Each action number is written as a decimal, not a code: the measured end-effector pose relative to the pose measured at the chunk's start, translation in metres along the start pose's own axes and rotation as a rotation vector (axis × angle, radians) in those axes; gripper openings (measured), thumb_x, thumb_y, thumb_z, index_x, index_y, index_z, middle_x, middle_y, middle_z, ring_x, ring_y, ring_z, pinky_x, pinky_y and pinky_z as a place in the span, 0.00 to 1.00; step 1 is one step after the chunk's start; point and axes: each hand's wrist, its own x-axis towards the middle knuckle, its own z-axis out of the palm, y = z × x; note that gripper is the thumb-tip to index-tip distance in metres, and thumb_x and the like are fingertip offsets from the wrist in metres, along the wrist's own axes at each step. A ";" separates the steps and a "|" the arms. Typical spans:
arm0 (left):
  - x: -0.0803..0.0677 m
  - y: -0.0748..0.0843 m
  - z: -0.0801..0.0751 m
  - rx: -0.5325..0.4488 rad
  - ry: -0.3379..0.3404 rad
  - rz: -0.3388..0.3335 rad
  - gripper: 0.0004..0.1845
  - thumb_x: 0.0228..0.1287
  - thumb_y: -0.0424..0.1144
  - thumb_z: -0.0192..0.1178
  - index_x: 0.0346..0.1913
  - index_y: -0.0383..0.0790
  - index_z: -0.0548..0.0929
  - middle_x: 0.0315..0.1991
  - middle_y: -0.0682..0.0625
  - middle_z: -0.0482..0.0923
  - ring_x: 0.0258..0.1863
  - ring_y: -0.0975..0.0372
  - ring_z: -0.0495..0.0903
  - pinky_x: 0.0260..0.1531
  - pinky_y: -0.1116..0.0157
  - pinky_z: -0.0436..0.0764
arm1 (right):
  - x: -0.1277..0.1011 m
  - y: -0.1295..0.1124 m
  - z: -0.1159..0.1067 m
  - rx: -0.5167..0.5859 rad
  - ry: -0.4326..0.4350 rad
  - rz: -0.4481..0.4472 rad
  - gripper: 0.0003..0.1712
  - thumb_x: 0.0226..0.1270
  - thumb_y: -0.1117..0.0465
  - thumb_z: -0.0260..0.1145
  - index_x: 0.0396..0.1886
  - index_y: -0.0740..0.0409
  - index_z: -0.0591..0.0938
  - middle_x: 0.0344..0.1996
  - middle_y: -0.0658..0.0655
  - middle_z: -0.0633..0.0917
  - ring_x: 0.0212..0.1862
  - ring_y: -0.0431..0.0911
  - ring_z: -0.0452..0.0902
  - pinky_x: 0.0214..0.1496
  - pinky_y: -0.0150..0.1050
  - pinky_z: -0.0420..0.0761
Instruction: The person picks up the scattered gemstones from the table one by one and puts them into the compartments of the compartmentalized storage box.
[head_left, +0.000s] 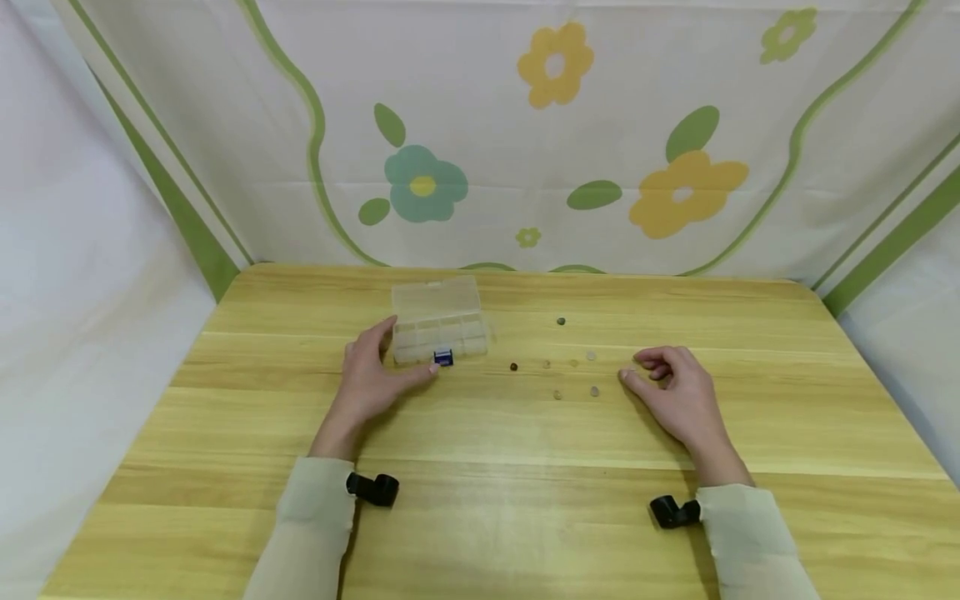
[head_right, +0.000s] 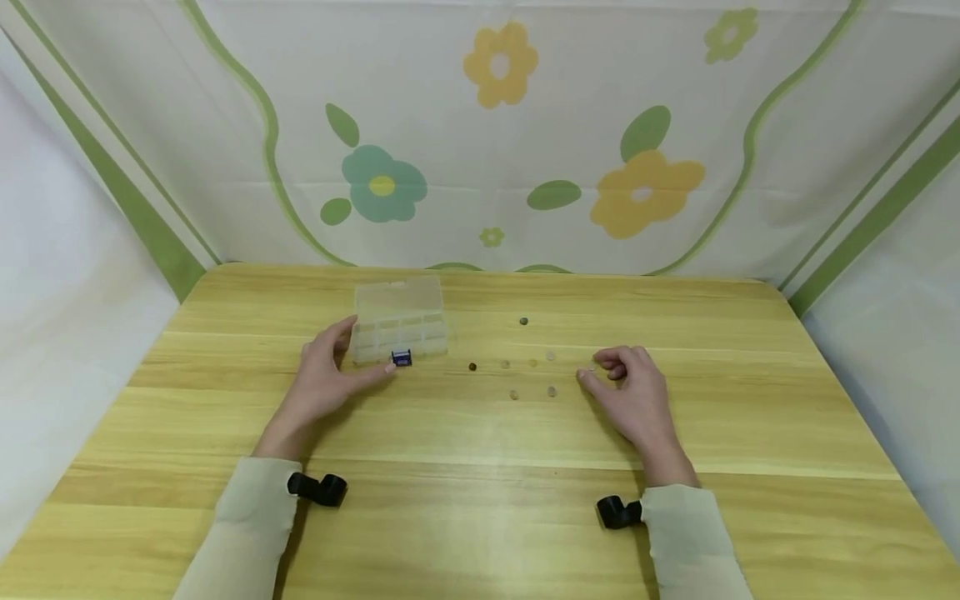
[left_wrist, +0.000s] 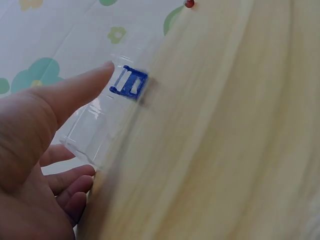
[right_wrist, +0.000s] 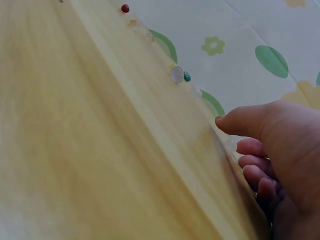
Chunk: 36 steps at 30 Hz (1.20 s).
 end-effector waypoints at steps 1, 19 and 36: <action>0.000 -0.001 0.000 -0.005 -0.001 0.000 0.58 0.62 0.60 0.77 0.87 0.47 0.56 0.80 0.38 0.64 0.76 0.44 0.59 0.74 0.39 0.69 | 0.000 0.000 0.000 -0.002 0.001 -0.002 0.26 0.75 0.42 0.72 0.57 0.57 0.85 0.51 0.58 0.81 0.49 0.48 0.75 0.48 0.34 0.74; 0.002 -0.001 0.003 -0.032 0.037 0.002 0.49 0.71 0.54 0.71 0.87 0.46 0.57 0.77 0.37 0.67 0.72 0.44 0.65 0.71 0.41 0.71 | -0.001 0.001 0.002 0.013 0.023 0.012 0.26 0.76 0.38 0.69 0.54 0.55 0.87 0.48 0.57 0.82 0.46 0.46 0.75 0.44 0.28 0.74; 0.006 -0.007 0.006 0.002 0.053 0.075 0.45 0.66 0.49 0.77 0.81 0.40 0.69 0.66 0.38 0.73 0.64 0.46 0.71 0.68 0.46 0.74 | 0.003 -0.001 0.005 -0.012 0.078 -0.001 0.13 0.72 0.51 0.69 0.46 0.54 0.88 0.43 0.57 0.83 0.42 0.47 0.76 0.43 0.31 0.74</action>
